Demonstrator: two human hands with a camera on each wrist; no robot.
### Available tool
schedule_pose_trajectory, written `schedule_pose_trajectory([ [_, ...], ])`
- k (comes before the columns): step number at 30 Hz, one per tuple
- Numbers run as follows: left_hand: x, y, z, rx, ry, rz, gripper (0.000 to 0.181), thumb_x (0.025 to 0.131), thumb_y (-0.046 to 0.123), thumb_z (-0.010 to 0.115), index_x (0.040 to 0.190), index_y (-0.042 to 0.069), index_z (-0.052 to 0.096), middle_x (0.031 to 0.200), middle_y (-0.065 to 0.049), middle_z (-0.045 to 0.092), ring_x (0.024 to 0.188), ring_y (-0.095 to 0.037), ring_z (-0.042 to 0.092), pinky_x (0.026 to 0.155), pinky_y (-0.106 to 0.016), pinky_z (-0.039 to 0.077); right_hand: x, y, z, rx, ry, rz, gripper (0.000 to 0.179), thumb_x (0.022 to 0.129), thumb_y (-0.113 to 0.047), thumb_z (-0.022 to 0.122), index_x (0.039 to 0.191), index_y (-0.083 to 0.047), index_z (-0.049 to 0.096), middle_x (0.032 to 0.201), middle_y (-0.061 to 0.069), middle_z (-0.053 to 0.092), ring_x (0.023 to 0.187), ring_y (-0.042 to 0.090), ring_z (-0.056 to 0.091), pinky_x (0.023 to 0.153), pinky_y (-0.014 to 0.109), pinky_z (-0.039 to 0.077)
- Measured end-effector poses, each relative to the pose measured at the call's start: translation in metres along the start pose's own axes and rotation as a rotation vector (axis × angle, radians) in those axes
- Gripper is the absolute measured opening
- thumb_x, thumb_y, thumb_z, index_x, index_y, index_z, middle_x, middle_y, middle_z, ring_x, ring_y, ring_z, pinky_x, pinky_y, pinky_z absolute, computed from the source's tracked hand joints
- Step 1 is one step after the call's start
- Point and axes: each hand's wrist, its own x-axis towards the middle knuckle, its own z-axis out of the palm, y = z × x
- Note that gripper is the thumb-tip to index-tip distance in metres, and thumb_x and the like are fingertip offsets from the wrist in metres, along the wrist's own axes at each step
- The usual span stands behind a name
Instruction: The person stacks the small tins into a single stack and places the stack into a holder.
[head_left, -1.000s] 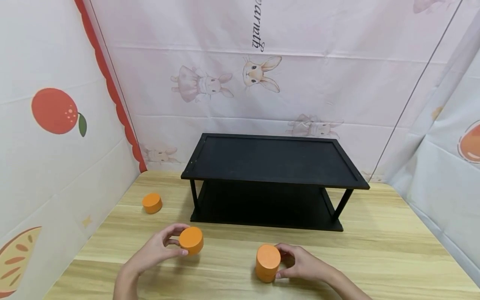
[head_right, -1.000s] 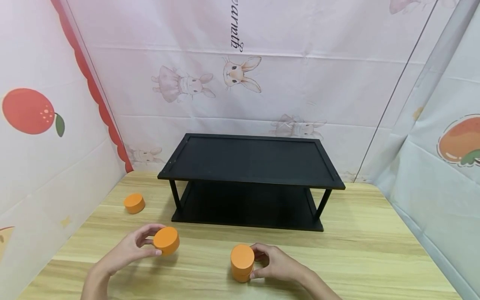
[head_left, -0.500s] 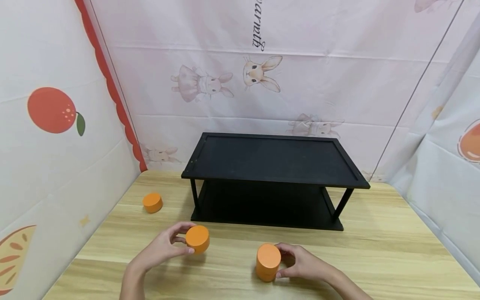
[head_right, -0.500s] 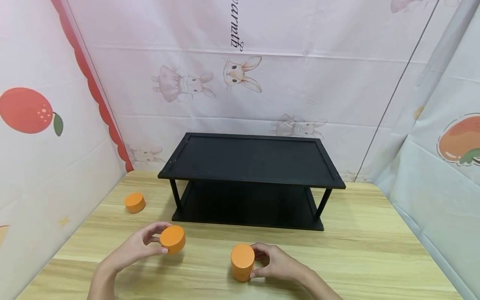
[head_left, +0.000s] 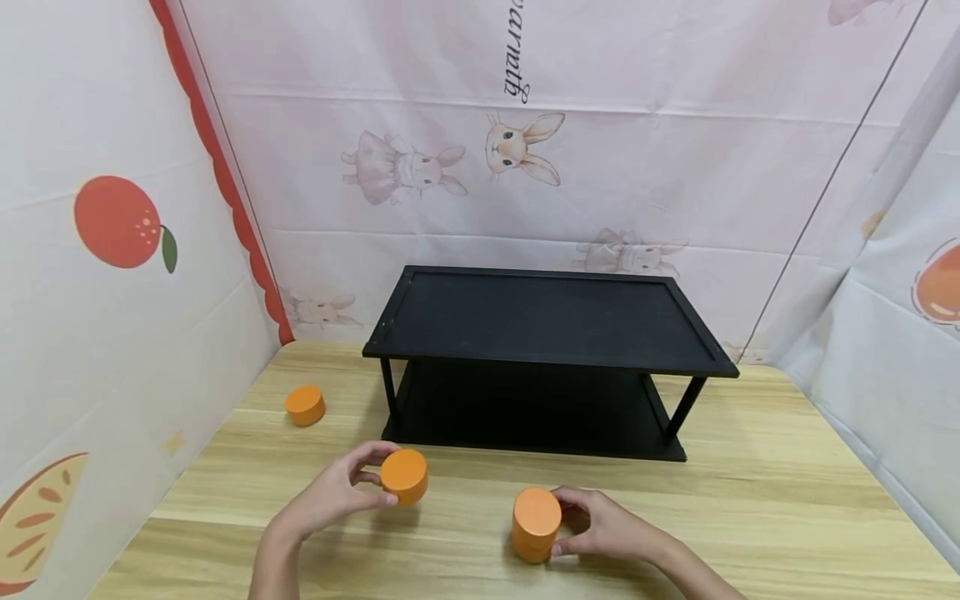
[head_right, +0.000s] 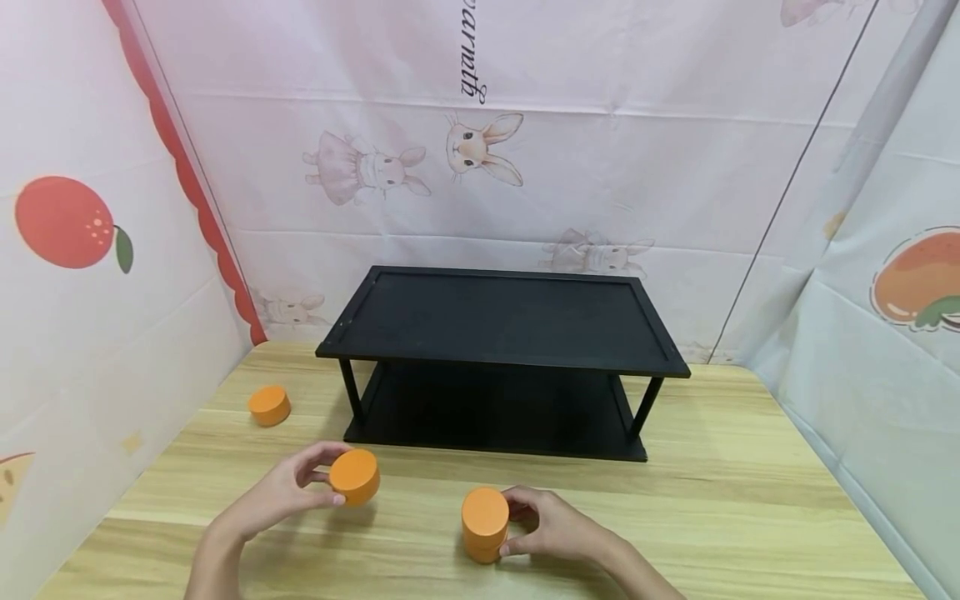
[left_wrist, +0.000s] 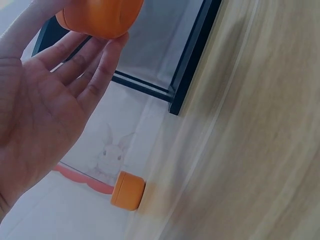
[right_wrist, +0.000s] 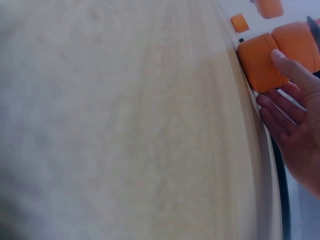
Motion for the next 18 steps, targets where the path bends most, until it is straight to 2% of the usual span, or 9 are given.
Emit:
schedule_pose_trajectory([
  [11, 0.0067, 0.0005, 0.0074, -0.003, 0.002, -0.012, 0.058, 0.079, 0.021, 0.074, 0.127, 0.004, 0.047, 0.121, -0.012, 0.052, 0.103, -0.032, 0.051, 0.089, -0.044, 0.043, 0.0002, 0.0008, 0.0005, -0.013, 0.006, 0.006, 0.049, 0.08, -0.024, 0.073, 0.123, -0.011, 0.054, 0.115, -0.002, 0.058, 0.104, 0.014, 0.054, 0.089, 0.029, 0.044],
  [18, 0.0078, 0.0022, 0.0103, 0.001, -0.017, 0.012, 0.056, 0.079, 0.021, 0.074, 0.126, 0.004, 0.048, 0.121, -0.011, 0.052, 0.101, -0.029, 0.051, 0.087, -0.039, 0.045, 0.0008, -0.0007, 0.0001, 0.036, -0.009, 0.03, 0.048, 0.081, -0.021, 0.072, 0.124, -0.009, 0.053, 0.117, 0.001, 0.057, 0.107, 0.014, 0.054, 0.09, 0.028, 0.044],
])
